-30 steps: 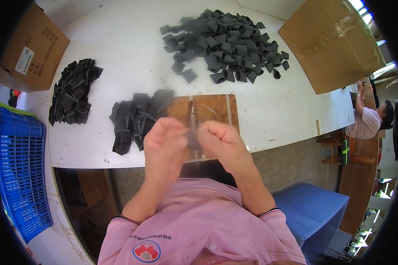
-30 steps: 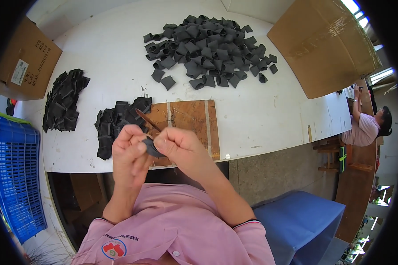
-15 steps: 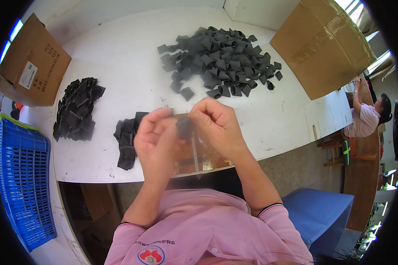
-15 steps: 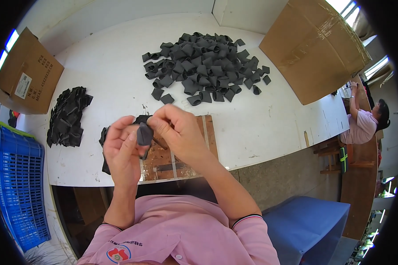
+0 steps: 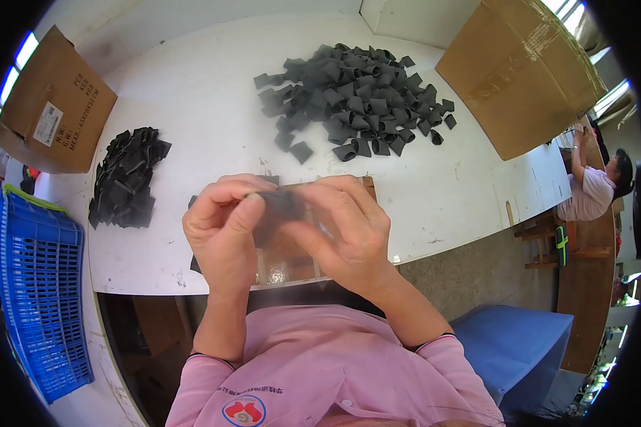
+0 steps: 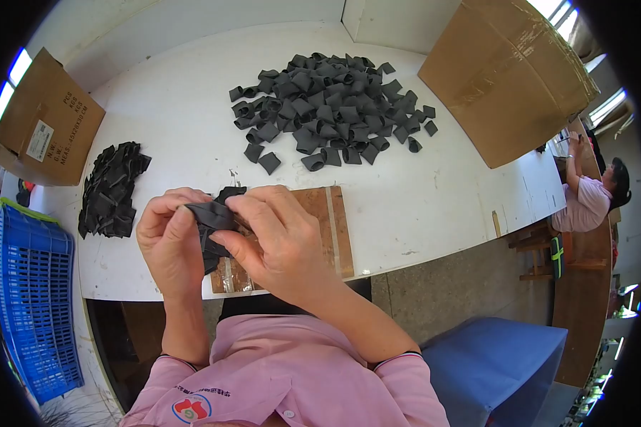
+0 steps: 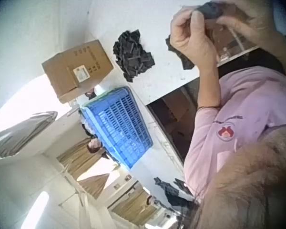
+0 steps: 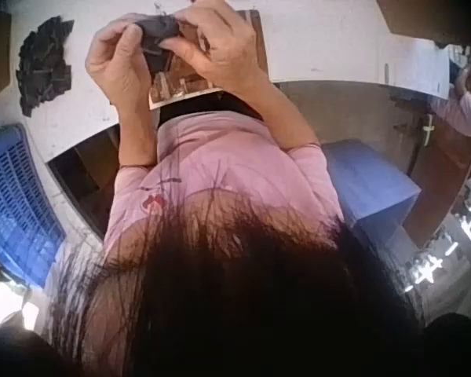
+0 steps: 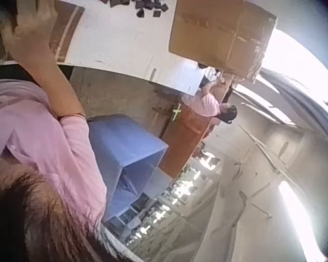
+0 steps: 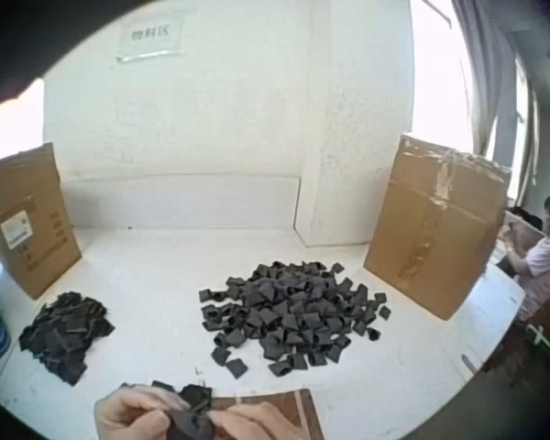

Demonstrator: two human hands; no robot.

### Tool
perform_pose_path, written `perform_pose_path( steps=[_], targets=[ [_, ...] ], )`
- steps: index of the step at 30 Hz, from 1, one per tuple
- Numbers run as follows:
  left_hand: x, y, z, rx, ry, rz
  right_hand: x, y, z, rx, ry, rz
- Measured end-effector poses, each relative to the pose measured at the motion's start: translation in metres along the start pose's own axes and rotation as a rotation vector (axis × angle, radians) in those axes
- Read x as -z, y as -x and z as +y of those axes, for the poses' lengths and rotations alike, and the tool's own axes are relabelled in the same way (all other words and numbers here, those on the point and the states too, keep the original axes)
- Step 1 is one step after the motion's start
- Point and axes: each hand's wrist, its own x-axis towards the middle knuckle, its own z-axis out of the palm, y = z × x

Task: Manually inspecting and handling small black rubber or plastic components at a workbench.

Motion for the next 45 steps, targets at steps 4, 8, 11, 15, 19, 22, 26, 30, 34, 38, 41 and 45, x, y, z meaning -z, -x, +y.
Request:
perform_pose_path(
  steps=[4, 8, 11, 15, 19, 22, 26, 30, 34, 38, 41, 45],
  targets=[
    [0.011, 0.009, -0.010, 0.185, 0.270, 0.054, 0.000, -0.003, 0.003, 0.032, 0.044, -0.020],
    [0.012, 0.016, -0.012, 0.170, 0.221, 0.041, 0.000, 0.004, 0.007, 0.003, 0.002, -0.062],
    [0.012, 0.017, -0.010, 0.116, 0.073, -0.019, -0.003, 0.010, 0.010, 0.003, -0.049, -0.034],
    [0.013, 0.006, -0.012, 0.129, 0.009, -0.006, -0.004, 0.005, 0.012, 0.012, 0.035, -0.054],
    [0.028, 0.004, -0.024, 0.213, -0.418, 0.021, 0.024, -0.022, 0.012, -0.641, -0.893, -0.078],
    [0.049, 0.002, -0.051, 0.123, -0.966, -0.121, 0.022, -0.027, 0.039, -0.678, -0.479, 0.144],
    [0.056, 0.001, -0.086, -0.003, -1.437, -0.242, 0.008, 0.042, 0.041, -0.976, -0.571, -0.073],
    [0.062, -0.001, -0.105, 0.041, -1.716, -0.346, 0.008, 0.070, 0.031, -1.080, -0.629, -0.119],
    [0.074, -0.005, -0.103, -0.054, -1.780, -0.424, 0.009, 0.078, 0.023, -1.122, -0.638, -0.240],
    [0.073, 0.003, -0.075, -0.413, -1.468, -0.353, 0.004, 0.085, 0.024, -1.098, -0.638, -0.312],
    [0.061, 0.020, -0.055, -0.561, -1.379, -0.498, -0.004, 0.082, 0.028, -1.247, -0.754, -0.343],
    [0.055, 0.049, -0.050, -0.663, -1.257, -0.713, -0.019, 0.082, 0.035, -1.418, -0.967, -0.275]
  ],
)
